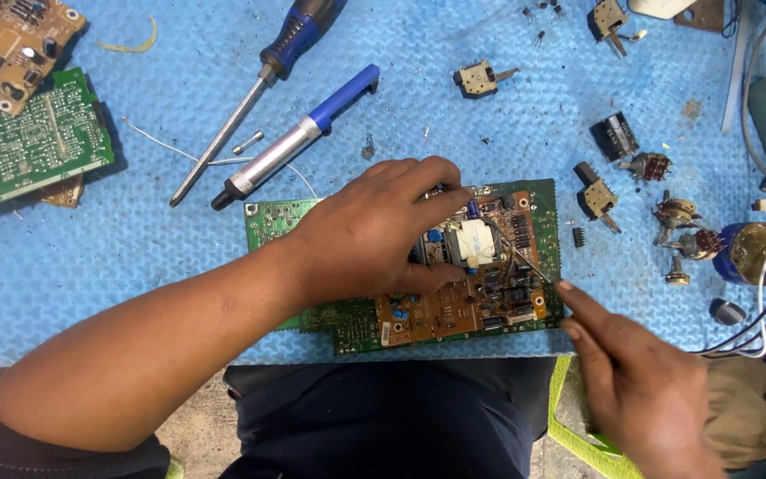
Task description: Desoldering components from a circuit board using a soldering iron and a desoldering pump, followed by inspection with a screwdriver.
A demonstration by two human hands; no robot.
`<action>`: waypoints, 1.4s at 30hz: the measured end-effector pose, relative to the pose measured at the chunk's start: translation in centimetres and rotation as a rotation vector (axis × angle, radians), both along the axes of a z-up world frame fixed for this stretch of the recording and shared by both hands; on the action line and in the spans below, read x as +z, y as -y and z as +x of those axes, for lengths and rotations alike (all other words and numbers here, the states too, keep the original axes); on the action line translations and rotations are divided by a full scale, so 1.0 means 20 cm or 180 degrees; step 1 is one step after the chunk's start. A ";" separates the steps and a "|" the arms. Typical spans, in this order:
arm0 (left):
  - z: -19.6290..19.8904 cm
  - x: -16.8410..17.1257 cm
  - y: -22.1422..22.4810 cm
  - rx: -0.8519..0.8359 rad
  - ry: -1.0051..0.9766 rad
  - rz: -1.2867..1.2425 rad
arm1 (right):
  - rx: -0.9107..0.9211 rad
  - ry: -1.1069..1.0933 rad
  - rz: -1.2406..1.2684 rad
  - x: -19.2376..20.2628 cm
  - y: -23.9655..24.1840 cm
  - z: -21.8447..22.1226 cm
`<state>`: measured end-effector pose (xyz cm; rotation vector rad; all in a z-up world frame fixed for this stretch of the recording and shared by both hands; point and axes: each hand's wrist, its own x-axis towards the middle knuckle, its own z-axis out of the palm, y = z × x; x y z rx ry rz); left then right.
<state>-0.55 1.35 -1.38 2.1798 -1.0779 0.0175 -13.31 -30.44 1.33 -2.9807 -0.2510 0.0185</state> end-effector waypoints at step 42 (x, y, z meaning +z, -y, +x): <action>-0.01 0.06 0.02 0.0045 -0.0551 0.0405 | -0.0492 0.0529 0.0285 -0.27 -0.15 -0.16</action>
